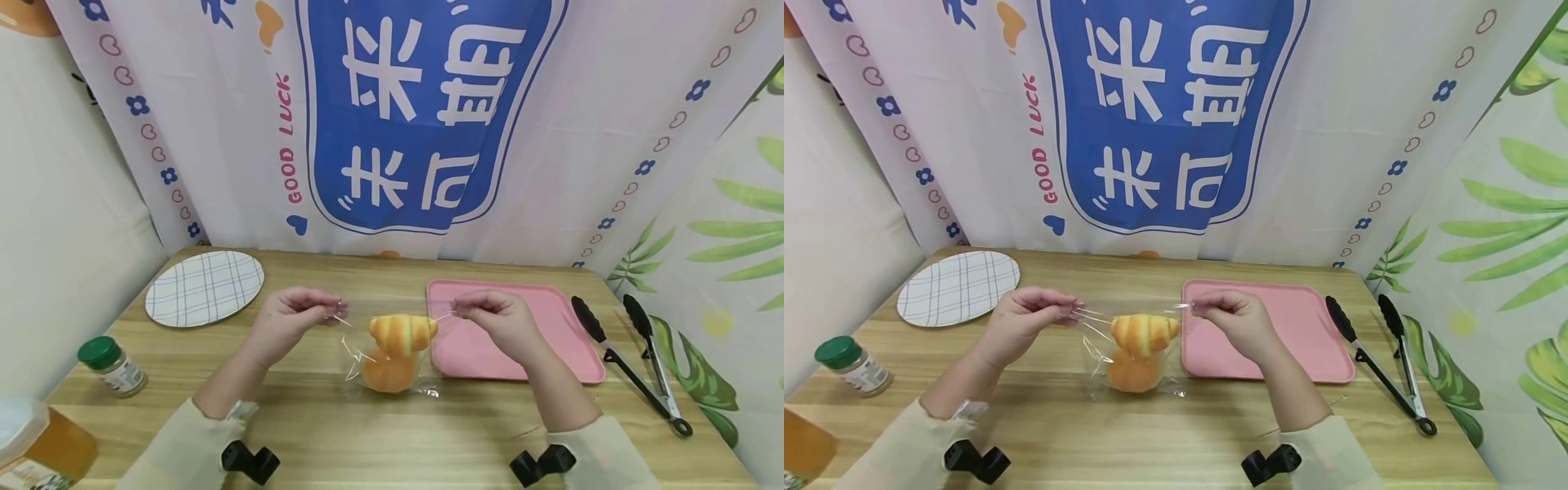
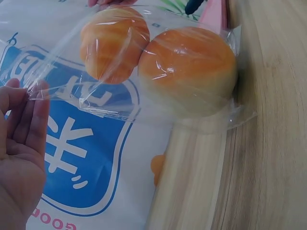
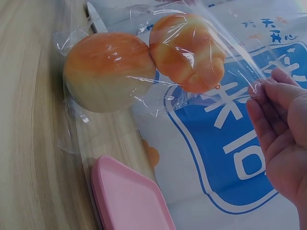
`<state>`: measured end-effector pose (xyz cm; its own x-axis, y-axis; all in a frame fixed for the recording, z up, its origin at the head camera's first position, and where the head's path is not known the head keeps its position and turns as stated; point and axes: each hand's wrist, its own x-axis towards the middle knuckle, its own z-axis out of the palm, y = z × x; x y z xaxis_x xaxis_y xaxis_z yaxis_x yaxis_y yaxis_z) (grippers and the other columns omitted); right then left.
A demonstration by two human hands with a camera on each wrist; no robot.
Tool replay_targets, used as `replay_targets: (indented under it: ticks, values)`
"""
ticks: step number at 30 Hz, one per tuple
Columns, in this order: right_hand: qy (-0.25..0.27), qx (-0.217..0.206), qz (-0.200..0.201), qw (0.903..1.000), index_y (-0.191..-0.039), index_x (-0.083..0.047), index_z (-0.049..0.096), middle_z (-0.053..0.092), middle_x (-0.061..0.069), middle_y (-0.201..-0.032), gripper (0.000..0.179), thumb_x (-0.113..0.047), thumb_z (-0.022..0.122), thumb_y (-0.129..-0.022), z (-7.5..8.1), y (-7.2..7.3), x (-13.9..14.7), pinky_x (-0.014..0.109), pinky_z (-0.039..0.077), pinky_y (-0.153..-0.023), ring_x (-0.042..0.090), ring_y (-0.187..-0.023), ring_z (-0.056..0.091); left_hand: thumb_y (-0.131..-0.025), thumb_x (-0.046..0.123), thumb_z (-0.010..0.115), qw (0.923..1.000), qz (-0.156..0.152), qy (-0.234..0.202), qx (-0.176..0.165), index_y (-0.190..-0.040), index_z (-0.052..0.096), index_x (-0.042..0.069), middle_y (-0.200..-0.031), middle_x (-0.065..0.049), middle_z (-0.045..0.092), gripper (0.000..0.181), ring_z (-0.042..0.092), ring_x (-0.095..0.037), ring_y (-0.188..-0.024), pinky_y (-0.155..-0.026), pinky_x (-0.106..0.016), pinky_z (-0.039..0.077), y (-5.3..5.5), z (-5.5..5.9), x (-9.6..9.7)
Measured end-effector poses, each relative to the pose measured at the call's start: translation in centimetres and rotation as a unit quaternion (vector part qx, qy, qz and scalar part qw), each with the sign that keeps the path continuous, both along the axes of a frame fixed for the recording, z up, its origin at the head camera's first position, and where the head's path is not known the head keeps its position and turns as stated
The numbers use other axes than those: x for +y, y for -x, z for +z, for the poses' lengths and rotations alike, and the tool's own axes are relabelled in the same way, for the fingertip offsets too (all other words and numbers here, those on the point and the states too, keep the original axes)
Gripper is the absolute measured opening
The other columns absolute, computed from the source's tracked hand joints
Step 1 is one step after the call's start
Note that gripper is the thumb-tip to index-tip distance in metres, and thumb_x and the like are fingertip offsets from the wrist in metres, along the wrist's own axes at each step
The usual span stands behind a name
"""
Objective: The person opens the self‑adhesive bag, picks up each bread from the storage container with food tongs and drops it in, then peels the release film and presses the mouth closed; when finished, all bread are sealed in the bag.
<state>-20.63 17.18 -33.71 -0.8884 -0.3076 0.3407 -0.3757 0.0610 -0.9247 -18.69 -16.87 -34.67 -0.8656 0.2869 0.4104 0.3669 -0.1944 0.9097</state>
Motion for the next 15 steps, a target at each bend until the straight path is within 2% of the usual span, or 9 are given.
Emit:
replay_targets:
  ticks: [5, 10, 15]
  values:
    - [-0.036, 0.018, -0.012, 0.9991, -0.086, -0.008, 0.076, 0.073, -0.02, -0.09, 0.028, 0.013, 0.056, -0.087, 0.13, 0.06, 0.27, 0.016, 0.057, -0.083, -0.003, -0.089, 0.069, -0.089, -0.015, 0.05, 0.9995, 0.015, 0.026, -0.006, -0.089, 0.075, 0.024, -0.092, 0.009, 0.076, 0.046, 0.073, -0.005, -0.085, -0.073, -0.023, 0.061, -0.05, 0.17, -0.04]
    - [-0.051, 0.025, -0.011, 0.9983, -0.087, 0.012, 0.069, 0.071, -0.023, -0.09, 0.013, 0.013, 0.056, -0.087, 0.26, -0.01, 0.29, 0.016, 0.056, -0.085, -0.005, -0.091, 0.068, -0.089, -0.014, 0.05, 0.9985, 0.023, 0.049, -0.008, -0.085, 0.074, 0.023, -0.091, 0.011, 0.076, 0.044, 0.072, -0.004, -0.088, -0.075, -0.021, 0.061, -0.12, 0.29, -0.01]
    - [-0.057, 0.024, -0.015, 0.998, -0.089, 0.016, 0.066, 0.071, -0.024, -0.089, 0.011, 0.014, 0.056, -0.087, 0.36, -0.2, 0.28, 0.016, 0.057, -0.085, -0.005, -0.091, 0.067, -0.091, -0.013, 0.049, 0.9963, 0.02, 0.084, 0.008, -0.085, 0.071, 0.011, -0.093, 0.014, 0.074, 0.033, 0.071, -0.003, -0.094, -0.08, -0.021, 0.06, -0.21, 0.36, -0.08]
